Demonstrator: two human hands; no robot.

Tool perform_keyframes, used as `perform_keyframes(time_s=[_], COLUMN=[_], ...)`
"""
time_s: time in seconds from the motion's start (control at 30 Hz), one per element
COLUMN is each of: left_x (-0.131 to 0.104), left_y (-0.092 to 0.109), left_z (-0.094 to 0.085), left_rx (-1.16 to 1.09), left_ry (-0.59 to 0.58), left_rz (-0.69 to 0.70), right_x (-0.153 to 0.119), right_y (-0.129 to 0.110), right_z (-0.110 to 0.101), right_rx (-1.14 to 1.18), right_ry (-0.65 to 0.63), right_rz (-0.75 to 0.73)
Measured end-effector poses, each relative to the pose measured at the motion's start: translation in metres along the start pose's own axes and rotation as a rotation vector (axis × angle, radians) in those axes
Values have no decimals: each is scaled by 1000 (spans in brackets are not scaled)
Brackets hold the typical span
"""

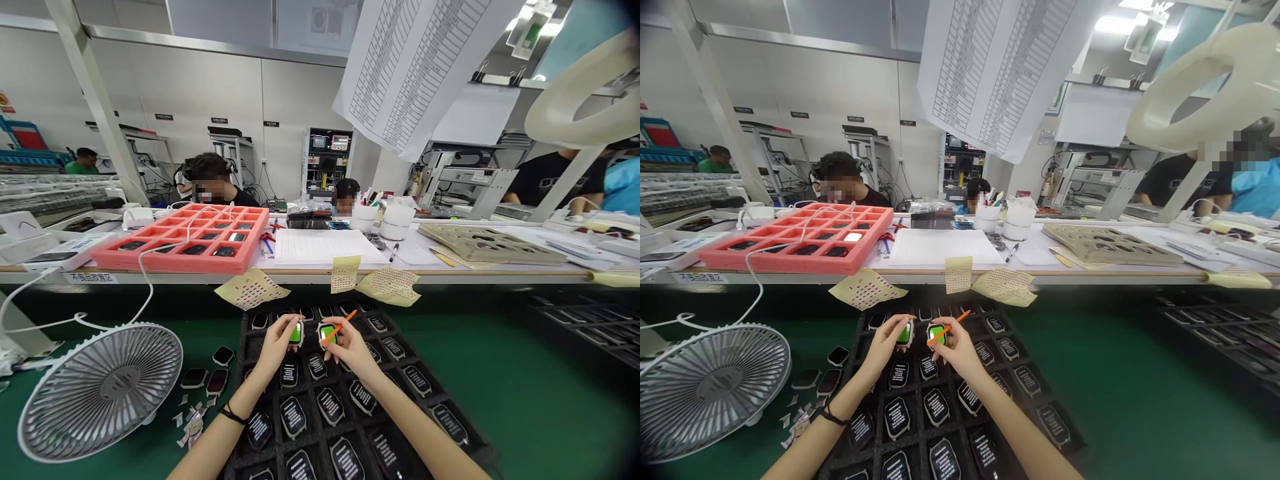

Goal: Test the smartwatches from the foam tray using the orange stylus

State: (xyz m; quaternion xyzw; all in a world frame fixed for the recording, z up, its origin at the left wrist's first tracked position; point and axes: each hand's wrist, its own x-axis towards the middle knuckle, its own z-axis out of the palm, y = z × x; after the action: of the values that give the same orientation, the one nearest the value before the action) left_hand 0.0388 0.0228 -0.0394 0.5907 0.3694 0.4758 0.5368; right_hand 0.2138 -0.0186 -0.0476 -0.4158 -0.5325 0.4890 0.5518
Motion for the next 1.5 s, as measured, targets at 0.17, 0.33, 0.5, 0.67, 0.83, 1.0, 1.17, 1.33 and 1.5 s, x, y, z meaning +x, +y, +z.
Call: perform_keyframes(time_s=[0.17,0.33,0.5,0.67,0.83,1.0,1.17,1.33,1.5], left_x=[1,1,2,-2,-8,-9,-10,-12,-16], left_y=[-3,-3,-5,-11,-4,1,1,7,13], left_z=[0,-1,-1,4,4,2,0,1,6], left_rx=[2,-14,-60,8,406,783,905,716,577], left_ry=[-13,-46,-94,-188,-218,-205,-169,-109,-182], left_rz=[-8,-15,16,179,411,605,622,684,694], right_x=[0,1,0,-1,-2,-8,-11,-4,-6], right_y=[3,3,-3,-5,-3,-1,-1,-10,-17], right_z=[0,1,3,4,7,13,16,11,8], right_rx=[37,64,99,137,125,1,-166,55,275], right_ry=[-56,-55,6,67,78,40,-25,-20,-126], right_rz=[-5,-5,10,77,147,77,-11,-31,142])
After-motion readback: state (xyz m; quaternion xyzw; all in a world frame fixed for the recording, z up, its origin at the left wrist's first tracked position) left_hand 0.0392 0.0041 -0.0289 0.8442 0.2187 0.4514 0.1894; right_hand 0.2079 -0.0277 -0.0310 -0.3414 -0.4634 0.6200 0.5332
